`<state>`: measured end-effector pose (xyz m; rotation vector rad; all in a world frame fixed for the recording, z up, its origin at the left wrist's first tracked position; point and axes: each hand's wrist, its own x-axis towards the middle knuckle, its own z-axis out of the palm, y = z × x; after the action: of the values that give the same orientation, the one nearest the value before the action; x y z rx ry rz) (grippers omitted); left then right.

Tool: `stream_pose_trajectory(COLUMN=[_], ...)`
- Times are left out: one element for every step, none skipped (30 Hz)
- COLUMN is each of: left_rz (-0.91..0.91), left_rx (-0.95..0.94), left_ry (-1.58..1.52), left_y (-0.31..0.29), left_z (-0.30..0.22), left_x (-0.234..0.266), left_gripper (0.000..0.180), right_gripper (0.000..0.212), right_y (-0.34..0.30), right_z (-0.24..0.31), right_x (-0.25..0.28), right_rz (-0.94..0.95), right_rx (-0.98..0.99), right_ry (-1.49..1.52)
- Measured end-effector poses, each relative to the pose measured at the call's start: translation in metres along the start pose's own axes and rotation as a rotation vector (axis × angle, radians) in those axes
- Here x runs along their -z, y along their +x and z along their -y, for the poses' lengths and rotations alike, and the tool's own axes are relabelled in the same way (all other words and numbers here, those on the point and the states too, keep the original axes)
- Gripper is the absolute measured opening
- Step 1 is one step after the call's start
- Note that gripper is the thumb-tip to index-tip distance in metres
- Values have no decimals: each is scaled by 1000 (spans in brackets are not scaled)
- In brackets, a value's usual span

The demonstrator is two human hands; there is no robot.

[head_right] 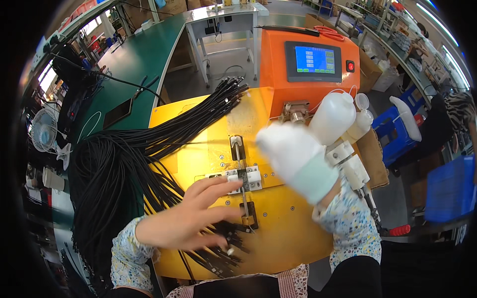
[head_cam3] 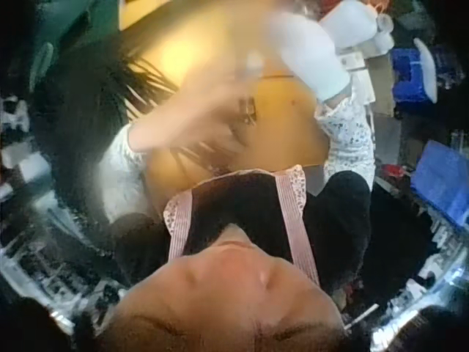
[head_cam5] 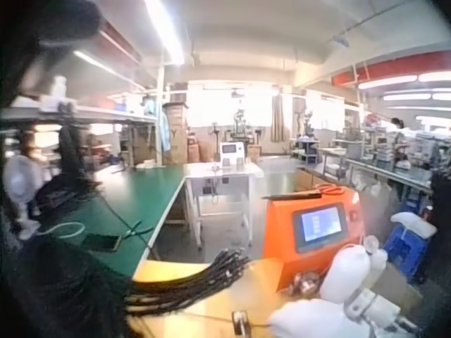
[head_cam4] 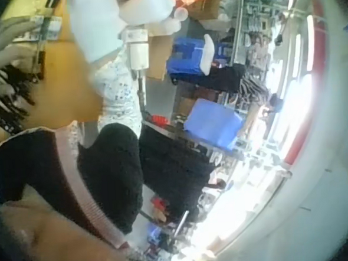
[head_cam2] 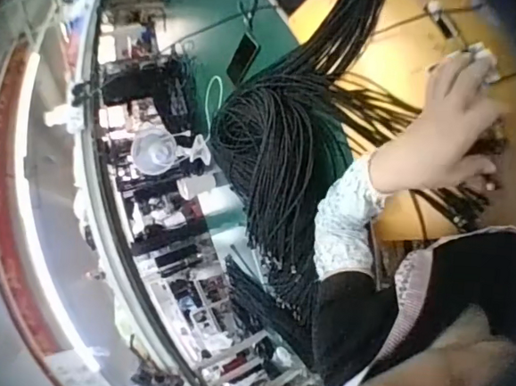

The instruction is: The person feeds black electrical wires into an automated processing machine by hand for stripping or crimping.

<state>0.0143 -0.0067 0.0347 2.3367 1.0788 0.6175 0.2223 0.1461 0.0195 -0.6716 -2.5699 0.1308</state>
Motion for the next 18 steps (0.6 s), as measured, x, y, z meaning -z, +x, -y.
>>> stream_pose_trajectory(left_rz=[-26, -162, -297, -406, -408, -364, -314, -402, -405, -412, -419, -420, -487, -554, -553, -590, -626, -623], left_rx=[84, 123, 159, 177, 183, 349, 513, 456, 454, 430, 406, 406, 371, 337, 338, 298, 258, 253], left_ry=[2, -105, -213, -218, -211, -371, -533, -481, -481, -417, -353, -353, -307, -260, -259, -209, -160, -162], left_y=[0, 1, 5, 10, 7, 5, 5, 6, 7, 6, 7, 7, 7, 7, 7, 7, 6, 8], left_z=[-11, -9, -1, 4, 8, 14, 19, 24, 26, 28, 30, 30, 30, 31, 34, 37, 38, 36], left_x=[-2, -16, -31, -37, -39, -40, -42, -44, -44, -43, -44, -45, -47, -49, -51, -53, -53, -51], left_gripper=[80, 84, 89, 76, 76, 67, 59, 33, 33, 24, 16, 16, 12, 9, 9, 9, 9, 9], right_gripper=[18, 20, 17, 13, 22, 22, 22, 17, 17, 15, 14, 14, 13, 12, 12, 12, 12, 12], right_y=[-9, -17, -20, -19, -14, -12, -13, -18, -22, -25, -26, -27, -26, -26, -25, -23, -23, -24], right_z=[13, 29, 47, 61, 67, 60, 49, 40, 35, 31, 29, 31, 32, 34, 34, 35, 35, 34], right_x=[-10, -17, -22, -24, -16, -17, -18, -15, -13, -11, -10, -9, -9, -10, -10, -10, -10, -13], right_rz=[42, 85, 120, 152, 309, 243, 177, 81, 82, 103, 125, 124, 183, 242, 241, 269, 297, 293], right_rx=[87, 170, 229, 300, 278, 206, 131, 32, 34, -105, -245, -244, -419, -595, -595, -586, -578, -581], right_ry=[137, 266, 262, 270, 249, 381, 510, 599, 597, 676, 753, 752, 862, 969, 970, 946, 922, 919])
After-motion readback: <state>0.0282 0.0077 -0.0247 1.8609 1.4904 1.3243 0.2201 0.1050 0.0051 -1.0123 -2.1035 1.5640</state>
